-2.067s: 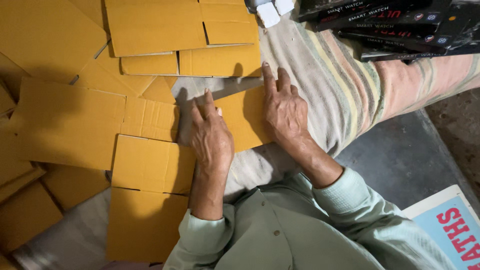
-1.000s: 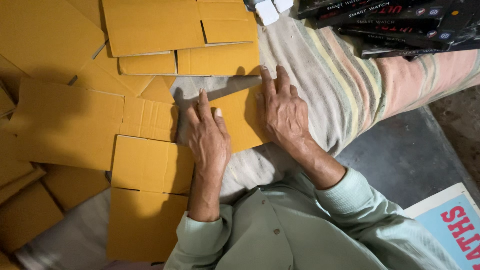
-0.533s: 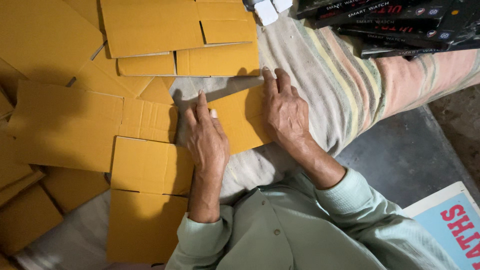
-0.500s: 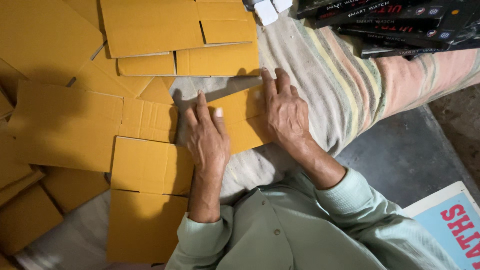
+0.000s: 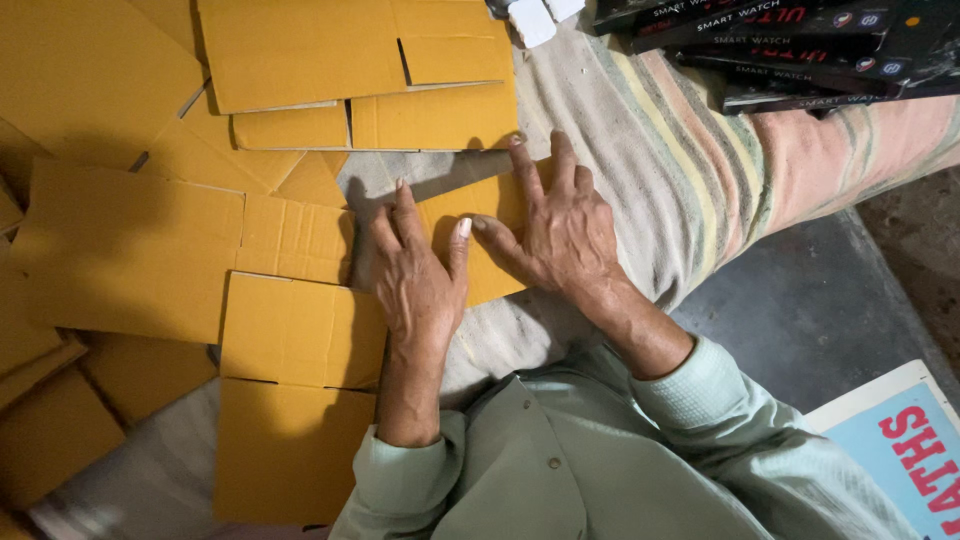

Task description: The person folds flat yellow cardboard cartons into open boxes, pressing the creases and side flaps flat with both hands, and stacks the finished boxes with a pile of folded cartons on the padded work surface.

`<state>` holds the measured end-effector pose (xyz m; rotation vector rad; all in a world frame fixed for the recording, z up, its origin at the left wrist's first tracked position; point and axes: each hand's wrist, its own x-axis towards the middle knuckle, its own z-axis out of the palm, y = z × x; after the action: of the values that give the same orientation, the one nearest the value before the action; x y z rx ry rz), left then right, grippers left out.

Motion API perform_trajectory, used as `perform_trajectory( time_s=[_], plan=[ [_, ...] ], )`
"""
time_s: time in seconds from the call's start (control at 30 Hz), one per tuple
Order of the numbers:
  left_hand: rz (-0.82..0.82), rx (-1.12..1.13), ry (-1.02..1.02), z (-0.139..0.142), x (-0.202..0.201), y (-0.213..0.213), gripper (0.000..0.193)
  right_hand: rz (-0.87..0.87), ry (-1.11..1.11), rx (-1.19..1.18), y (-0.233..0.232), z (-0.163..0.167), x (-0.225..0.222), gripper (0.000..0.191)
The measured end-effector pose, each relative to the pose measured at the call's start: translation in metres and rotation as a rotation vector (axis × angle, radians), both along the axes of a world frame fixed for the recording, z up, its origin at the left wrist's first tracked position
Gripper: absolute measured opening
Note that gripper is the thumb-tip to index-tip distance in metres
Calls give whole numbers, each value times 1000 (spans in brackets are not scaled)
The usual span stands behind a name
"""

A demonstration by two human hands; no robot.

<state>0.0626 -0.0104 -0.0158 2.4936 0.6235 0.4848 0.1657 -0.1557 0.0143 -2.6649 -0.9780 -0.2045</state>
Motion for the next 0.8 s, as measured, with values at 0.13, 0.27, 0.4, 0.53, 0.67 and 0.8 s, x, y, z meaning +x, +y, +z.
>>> perform_trajectory(
  time_s=[0.13, 0.27, 0.4, 0.53, 0.67, 0.8],
  plan=[
    [40, 42, -16, -3, 0, -1, 59, -23, 12, 33, 0, -6, 2, 74],
    [53, -12, -48, -4, -2, 0, 53, -55, 26, 106, -2, -12, 5, 61],
    [16, 145, -64, -3, -3, 1, 70, -28, 13, 54, -1, -10, 1, 76],
    [32, 104, -103, -2, -2, 1, 66, -39, 11, 111, -1, -6, 0, 62],
    [57, -32, -61, -1, 0, 2, 54, -61, 34, 158, -3, -5, 3, 57],
    [63, -64, -77, 1, -1, 1, 51, -62, 26, 131, 0, -2, -1, 59]
  ],
)
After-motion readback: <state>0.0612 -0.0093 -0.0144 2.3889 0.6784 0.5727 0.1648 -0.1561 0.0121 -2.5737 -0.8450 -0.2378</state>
